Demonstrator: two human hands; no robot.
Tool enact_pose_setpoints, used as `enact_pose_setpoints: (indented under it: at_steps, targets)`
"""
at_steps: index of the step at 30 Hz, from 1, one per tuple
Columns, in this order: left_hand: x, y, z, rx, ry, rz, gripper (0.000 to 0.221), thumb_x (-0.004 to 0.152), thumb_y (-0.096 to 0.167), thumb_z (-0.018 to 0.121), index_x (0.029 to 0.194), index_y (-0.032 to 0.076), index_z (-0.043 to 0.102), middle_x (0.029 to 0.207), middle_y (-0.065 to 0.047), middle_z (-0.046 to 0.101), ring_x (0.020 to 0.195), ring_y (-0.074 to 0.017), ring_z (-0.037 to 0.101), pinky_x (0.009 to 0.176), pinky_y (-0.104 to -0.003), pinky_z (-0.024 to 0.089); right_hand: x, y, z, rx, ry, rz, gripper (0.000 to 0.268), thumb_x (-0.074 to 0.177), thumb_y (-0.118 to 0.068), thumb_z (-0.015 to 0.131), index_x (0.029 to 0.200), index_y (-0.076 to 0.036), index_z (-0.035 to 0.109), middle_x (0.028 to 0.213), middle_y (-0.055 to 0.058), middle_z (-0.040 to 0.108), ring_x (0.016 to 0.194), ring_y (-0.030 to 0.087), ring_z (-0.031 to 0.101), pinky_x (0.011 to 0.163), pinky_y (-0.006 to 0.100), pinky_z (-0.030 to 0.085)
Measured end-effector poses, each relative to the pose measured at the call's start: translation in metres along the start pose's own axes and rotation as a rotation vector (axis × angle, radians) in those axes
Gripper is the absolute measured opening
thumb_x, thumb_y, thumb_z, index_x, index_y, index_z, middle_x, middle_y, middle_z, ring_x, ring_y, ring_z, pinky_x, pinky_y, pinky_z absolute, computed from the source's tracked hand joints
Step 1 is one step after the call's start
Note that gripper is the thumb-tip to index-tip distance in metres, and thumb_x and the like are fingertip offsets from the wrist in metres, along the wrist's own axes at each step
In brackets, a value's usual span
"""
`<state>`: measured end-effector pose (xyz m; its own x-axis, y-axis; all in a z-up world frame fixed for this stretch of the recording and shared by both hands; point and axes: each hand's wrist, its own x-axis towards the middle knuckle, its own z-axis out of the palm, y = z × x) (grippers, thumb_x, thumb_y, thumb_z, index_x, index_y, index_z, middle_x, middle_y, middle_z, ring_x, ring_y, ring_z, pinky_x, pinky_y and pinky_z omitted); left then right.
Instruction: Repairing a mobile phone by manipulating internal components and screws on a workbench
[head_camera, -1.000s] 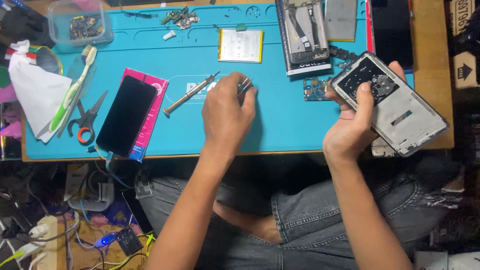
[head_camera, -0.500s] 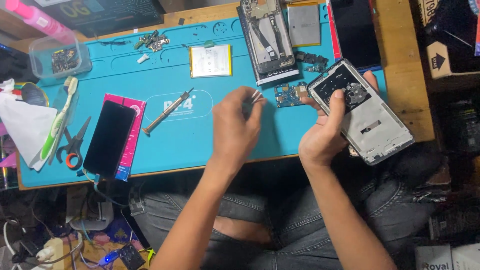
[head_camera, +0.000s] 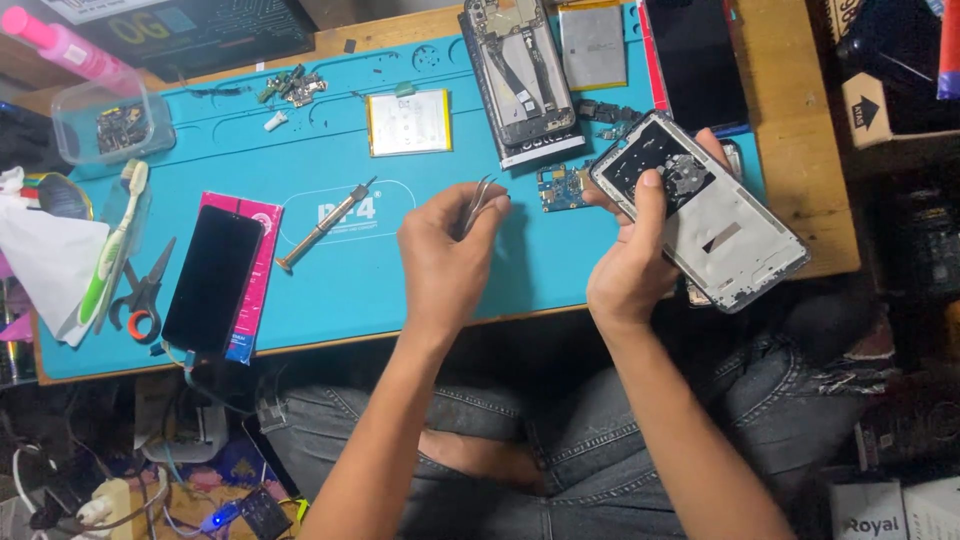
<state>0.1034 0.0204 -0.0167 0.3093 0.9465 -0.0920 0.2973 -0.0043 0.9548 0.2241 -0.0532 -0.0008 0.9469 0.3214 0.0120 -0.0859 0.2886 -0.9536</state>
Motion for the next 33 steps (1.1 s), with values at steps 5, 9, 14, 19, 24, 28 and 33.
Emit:
enact_pose_setpoints:
  at_steps: [5,9,14,19,24,28,33]
  targets:
    - [0.008,0.008,0.011,-0.124,0.003,-0.048,0.011,0.093,0.012,0.079,0.102,0.01,0.084,0.091,-0.011,0.084,0.093,-0.0186,0.08,0.085,-0.039,0.065,-0.004,0.004,0.0,-0.023,-0.055,-0.008,0.044,0.107,-0.028,0.069,0.141,-0.002,0.055,0.117,0.013,0.067,0.091,0.023,0.082,0.077,0.029,0.068]
    - [0.019,0.015,0.029,0.004,-0.026,0.057,0.009,0.088,0.012,0.079,0.095,0.013,0.084,0.079,-0.008,0.082,0.083,-0.0259,0.083,0.075,-0.037,0.064,-0.003,0.007,-0.001,-0.044,-0.093,-0.028,0.047,0.108,-0.027,0.068,0.145,-0.003,0.052,0.119,0.014,0.067,0.09,0.023,0.082,0.075,0.028,0.066]
    - [0.027,0.004,0.041,0.04,-0.057,0.072,0.007,0.084,0.012,0.081,0.091,0.015,0.082,0.077,-0.006,0.081,0.08,-0.0286,0.083,0.073,-0.037,0.064,-0.002,0.009,-0.003,-0.073,-0.115,-0.037,0.05,0.108,-0.026,0.068,0.149,-0.003,0.049,0.12,0.016,0.067,0.088,0.024,0.082,0.074,0.027,0.064]
    - [0.022,0.007,0.024,-0.05,-0.044,0.027,0.007,0.087,0.016,0.079,0.092,0.019,0.084,0.077,-0.002,0.081,0.074,-0.013,0.077,0.069,-0.028,0.063,-0.001,0.01,-0.003,-0.099,-0.146,-0.032,0.054,0.109,-0.024,0.067,0.154,-0.004,0.045,0.122,0.017,0.067,0.086,0.024,0.082,0.071,0.026,0.062]
    - [0.006,0.0,-0.006,-0.103,0.045,0.086,0.013,0.097,0.016,0.075,0.102,0.008,0.083,0.09,-0.015,0.081,0.088,-0.0187,0.074,0.08,-0.039,0.062,0.0,0.011,-0.005,-0.114,-0.169,-0.03,0.058,0.109,-0.023,0.066,0.158,-0.005,0.042,0.124,0.019,0.066,0.085,0.024,0.082,0.07,0.025,0.06]
    - [-0.01,0.002,-0.043,-0.024,0.121,0.191,0.027,0.112,0.013,0.057,0.121,0.002,0.08,0.098,-0.019,0.077,0.099,-0.0242,0.072,0.094,-0.046,0.059,-0.003,0.014,-0.006,-0.128,-0.2,-0.043,0.061,0.11,-0.022,0.066,0.162,-0.005,0.039,0.125,0.02,0.066,0.083,0.024,0.082,0.068,0.024,0.058]
    - [-0.028,-0.007,-0.074,-0.096,0.152,0.083,0.022,0.109,0.011,0.062,0.117,0.004,0.081,0.095,-0.012,0.077,0.09,-0.0156,0.067,0.087,-0.041,0.06,-0.026,0.025,0.008,-0.202,-0.485,-0.048,0.05,0.104,-0.02,0.073,0.15,-0.009,0.056,0.137,0.011,0.063,0.121,0.018,0.064,0.106,0.036,0.047]
